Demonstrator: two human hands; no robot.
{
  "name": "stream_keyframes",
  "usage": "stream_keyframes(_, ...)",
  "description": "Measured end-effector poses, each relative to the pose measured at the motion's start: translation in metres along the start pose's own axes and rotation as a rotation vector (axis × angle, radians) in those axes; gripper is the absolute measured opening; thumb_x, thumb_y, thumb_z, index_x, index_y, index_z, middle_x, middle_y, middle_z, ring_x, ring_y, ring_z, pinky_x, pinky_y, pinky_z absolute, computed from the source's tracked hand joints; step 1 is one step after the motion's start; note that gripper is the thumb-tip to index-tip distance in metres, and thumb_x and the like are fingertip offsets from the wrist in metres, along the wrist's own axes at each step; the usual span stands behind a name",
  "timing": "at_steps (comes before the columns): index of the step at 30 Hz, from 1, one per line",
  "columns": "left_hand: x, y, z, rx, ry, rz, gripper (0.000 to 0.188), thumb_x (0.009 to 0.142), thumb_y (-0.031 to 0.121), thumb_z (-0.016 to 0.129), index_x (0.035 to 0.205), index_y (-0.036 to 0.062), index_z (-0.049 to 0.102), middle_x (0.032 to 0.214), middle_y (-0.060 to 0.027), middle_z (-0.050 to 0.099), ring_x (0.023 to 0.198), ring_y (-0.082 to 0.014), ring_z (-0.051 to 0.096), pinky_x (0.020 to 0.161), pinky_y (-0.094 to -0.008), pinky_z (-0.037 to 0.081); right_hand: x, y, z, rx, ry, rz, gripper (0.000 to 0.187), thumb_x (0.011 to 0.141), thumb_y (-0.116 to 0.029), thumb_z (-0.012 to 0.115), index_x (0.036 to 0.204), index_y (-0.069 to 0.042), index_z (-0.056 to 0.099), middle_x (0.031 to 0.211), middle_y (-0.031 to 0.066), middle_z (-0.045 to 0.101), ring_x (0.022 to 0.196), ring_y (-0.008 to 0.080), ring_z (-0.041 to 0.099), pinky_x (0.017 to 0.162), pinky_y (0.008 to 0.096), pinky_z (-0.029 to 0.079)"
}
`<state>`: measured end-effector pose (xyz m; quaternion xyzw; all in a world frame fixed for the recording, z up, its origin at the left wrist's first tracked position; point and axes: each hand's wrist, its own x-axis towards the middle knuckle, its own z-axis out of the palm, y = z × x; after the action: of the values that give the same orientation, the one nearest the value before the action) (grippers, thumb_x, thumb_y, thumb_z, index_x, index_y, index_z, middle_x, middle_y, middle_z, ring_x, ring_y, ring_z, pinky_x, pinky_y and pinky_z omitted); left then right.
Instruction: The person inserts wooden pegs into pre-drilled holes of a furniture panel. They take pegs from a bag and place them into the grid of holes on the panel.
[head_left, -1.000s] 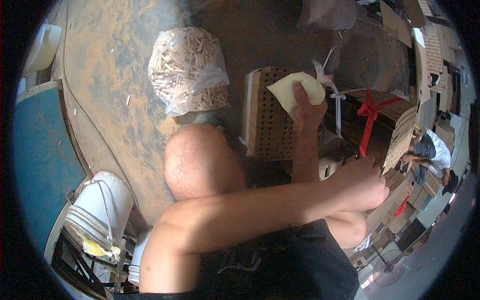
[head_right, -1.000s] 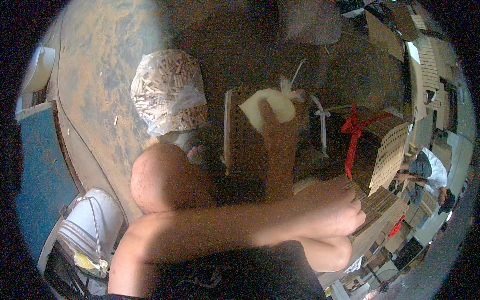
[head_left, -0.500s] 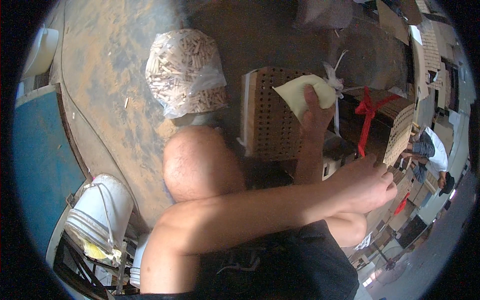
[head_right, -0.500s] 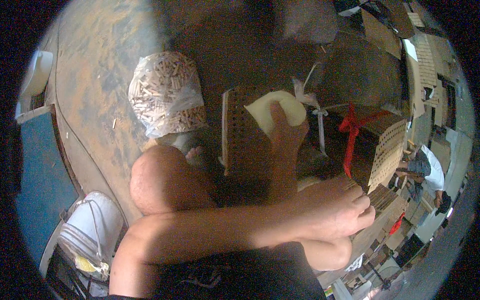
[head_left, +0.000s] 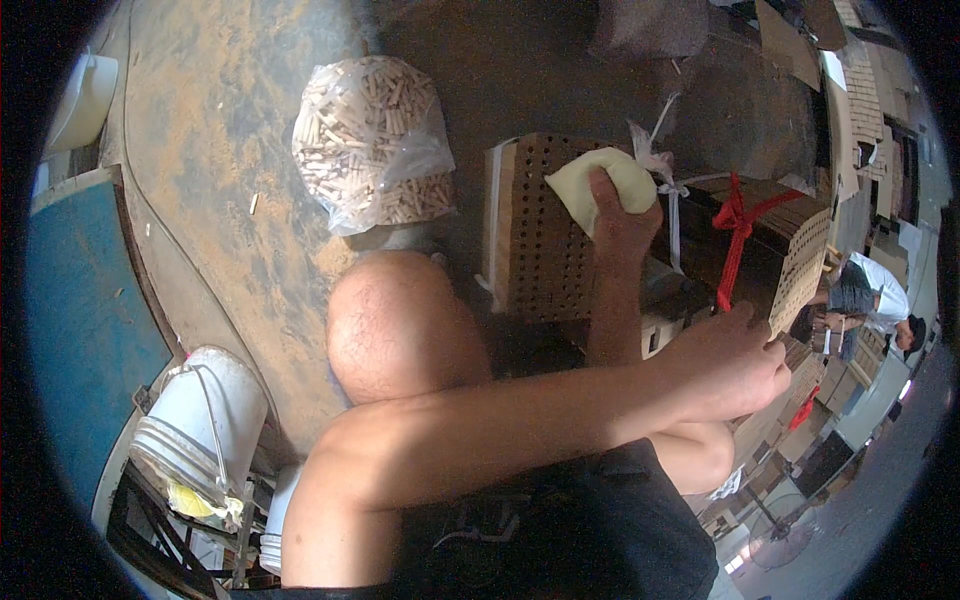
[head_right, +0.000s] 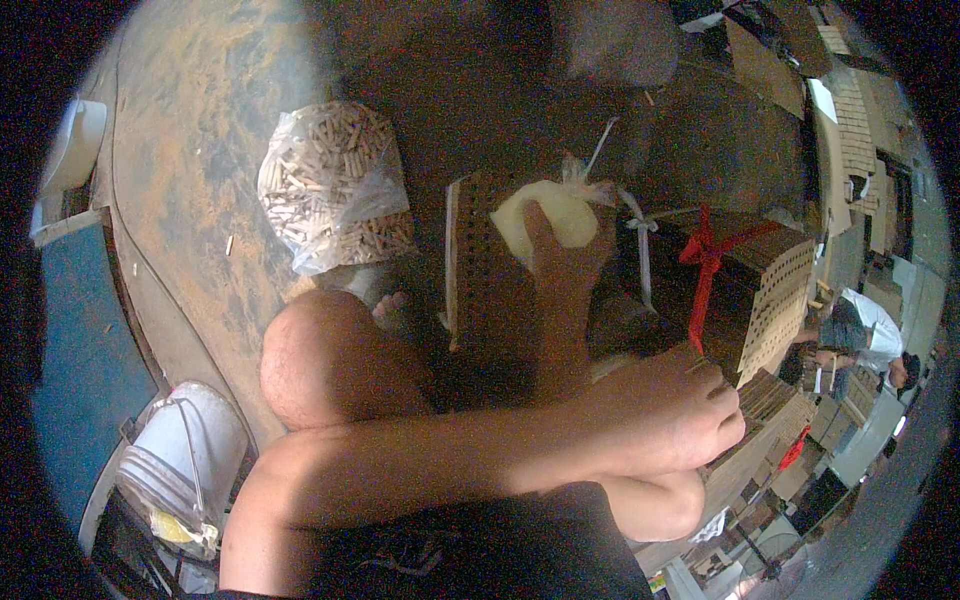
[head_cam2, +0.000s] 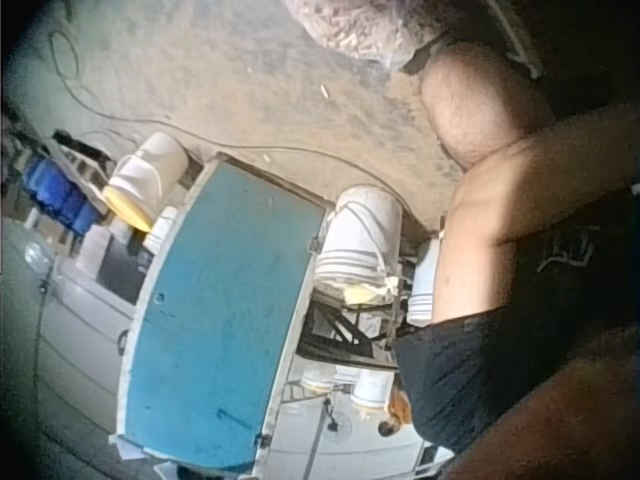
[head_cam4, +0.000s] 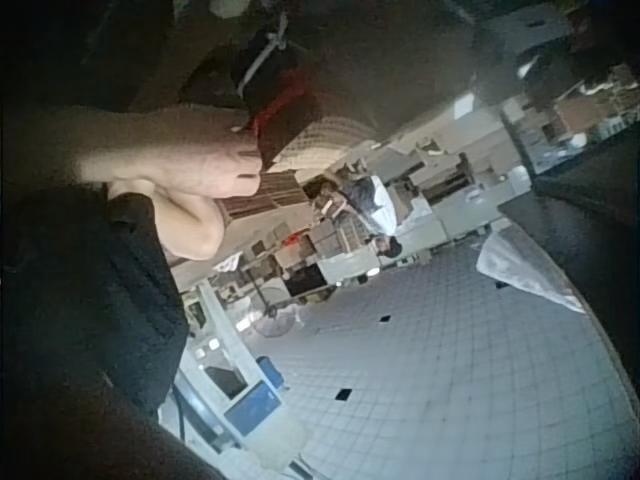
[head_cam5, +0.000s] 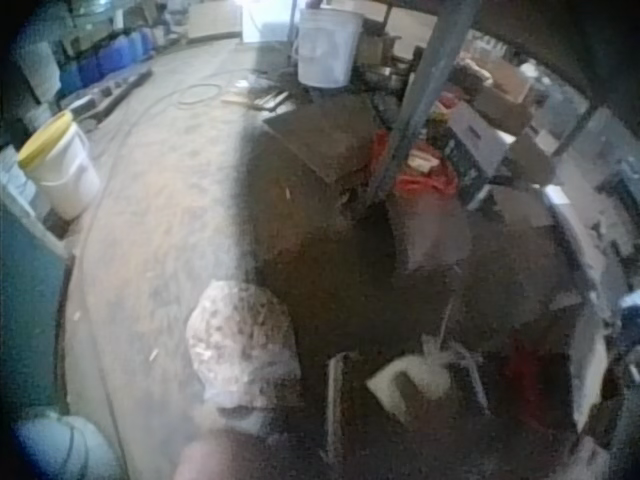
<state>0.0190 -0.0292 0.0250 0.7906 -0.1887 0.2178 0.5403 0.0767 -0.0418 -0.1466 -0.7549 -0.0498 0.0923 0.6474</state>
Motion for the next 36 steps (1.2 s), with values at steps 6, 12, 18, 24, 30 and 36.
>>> stream_keyframes(6,-0.001,0.0,-0.002,0.013,-0.019,0.003,0.011,0.078,0.014,0.06,0.076,0.0043,0.065,0.076,-0.0086,0.067,0.082,-0.0285,0.068,0.075,-0.0432,0.055,-0.012,-0.022,-0.008,-0.044,0.061,0.032,0.03,0.083,-0.009,0.078,0.109,0.001,0.067,0.102,0.0069,0.069,0.092,0.0178,0.067,0.083,0.0342,0.053)
stream_keyframes(12,-0.002,0.002,-0.002,0.04,-0.039,0.04,0.013,0.077,0.016,0.061,0.077,0.006,0.069,0.076,-0.0083,0.068,0.081,-0.0272,0.068,0.074,-0.043,0.054,-0.008,-0.003,-0.017,0.086,-0.025,0.026,0.03,0.083,-0.007,0.076,0.111,0.001,0.067,0.103,0.0071,0.07,0.093,0.0177,0.067,0.084,0.0337,0.053)
stream_keyframes(18,-0.002,-0.001,0.002,0.032,-0.019,0.035,0.014,0.076,0.016,0.061,0.077,0.0057,0.07,0.073,-0.0094,0.069,0.073,-0.0275,0.069,0.068,-0.0419,0.055,-0.011,-0.006,-0.007,-0.054,0.037,0.025,0.034,0.081,-0.013,0.081,0.109,0.001,0.068,0.105,0.0089,0.071,0.094,0.0177,0.067,0.085,0.0354,0.053)
stream_keyframes(24,-0.003,0.0,0.004,0.046,0.01,0.028,0.015,0.076,0.016,0.06,0.075,0.0057,0.07,0.072,-0.0088,0.069,0.072,-0.0266,0.07,0.068,-0.0413,0.055,-0.013,-0.008,-0.008,-0.195,0.007,0.056,0.037,0.081,-0.013,0.08,0.112,0.002,0.066,0.107,0.0114,0.07,0.094,0.0191,0.067,0.084,0.0361,0.053)
stream_keyframes(30,-0.002,0.002,0.007,0.02,0.013,0.031,0.015,0.076,0.017,0.061,0.074,0.0065,0.071,0.072,-0.0083,0.069,0.073,-0.0254,0.069,0.071,-0.0418,0.053,-0.014,-0.008,-0.023,0.075,0.019,0.07,0.036,0.083,-0.011,0.077,0.115,0.001,0.066,0.108,0.01,0.069,0.096,0.0189,0.066,0.084,0.0356,0.052)
stream_keyframes(36,-0.004,0.003,0.002,0.041,-0.029,0.05,0.015,0.077,0.018,0.061,0.076,0.0074,0.071,0.074,-0.0079,0.07,0.074,-0.025,0.069,0.072,-0.043,0.052,-0.02,-0.026,0.005,0.081,-0.028,0.099,0.035,0.082,-0.011,0.078,0.114,0.0,0.067,0.107,0.0083,0.069,0.096,0.0181,0.066,0.085,0.0356,0.052)
